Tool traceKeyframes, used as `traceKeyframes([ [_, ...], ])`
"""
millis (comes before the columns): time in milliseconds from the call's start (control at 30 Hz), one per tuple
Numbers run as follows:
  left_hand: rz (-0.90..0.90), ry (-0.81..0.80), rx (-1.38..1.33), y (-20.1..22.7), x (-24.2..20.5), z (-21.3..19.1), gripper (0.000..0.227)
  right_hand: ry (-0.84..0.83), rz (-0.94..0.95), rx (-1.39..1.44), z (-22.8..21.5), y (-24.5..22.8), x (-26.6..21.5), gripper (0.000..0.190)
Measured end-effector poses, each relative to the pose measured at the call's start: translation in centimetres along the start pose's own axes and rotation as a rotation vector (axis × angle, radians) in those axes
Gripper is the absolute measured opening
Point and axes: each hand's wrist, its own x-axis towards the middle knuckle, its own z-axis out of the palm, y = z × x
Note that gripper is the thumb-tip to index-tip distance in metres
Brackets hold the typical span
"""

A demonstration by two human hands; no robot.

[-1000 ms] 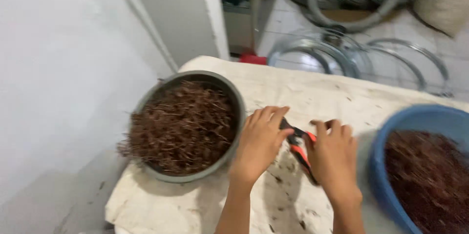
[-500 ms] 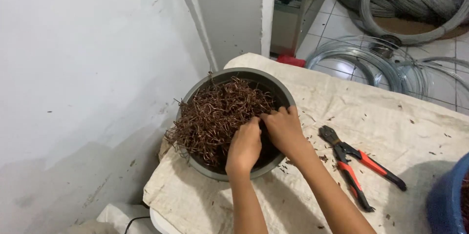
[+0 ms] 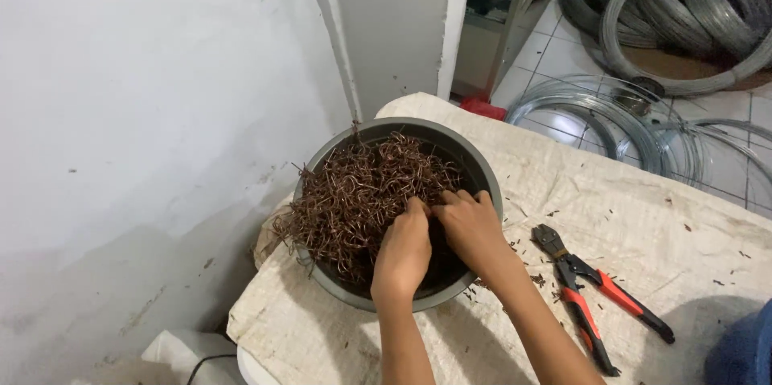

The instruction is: Sorting and cutting small copper wire pieces from one bowl to another using wire cutters

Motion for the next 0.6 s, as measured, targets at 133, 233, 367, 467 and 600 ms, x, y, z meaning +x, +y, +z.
traceKeyframes([
  [133,0.043,0.018,0.069,-0.2,0.3,0.4,0.037,-0.024,-0.010,-0.018,-0.4,0.0,0.2,0.028],
  [233,0.092,0.051,-0.002,-0.3,-0.1,0.0,0.029,-0.019,0.000,-0.026,-0.1,0.5,0.0,0.026],
  [367,0.134,0.095,-0.011,1.1,-1.5,-1.7,0.032,0.018,0.061,0.246,-3.7,0.8,-1.1,0.027],
  [467,0.154,0.089,0.002,1.2,-1.8,-1.8,0.032,0.029,0.173,0.458,-5.6,1.1,-2.1,0.018],
  [600,0.150,0.044,-0.045,1.4,-1.2,-1.0,0.028,0.160,0.236,0.503,-6.9,1.9,-3.4,0.016],
])
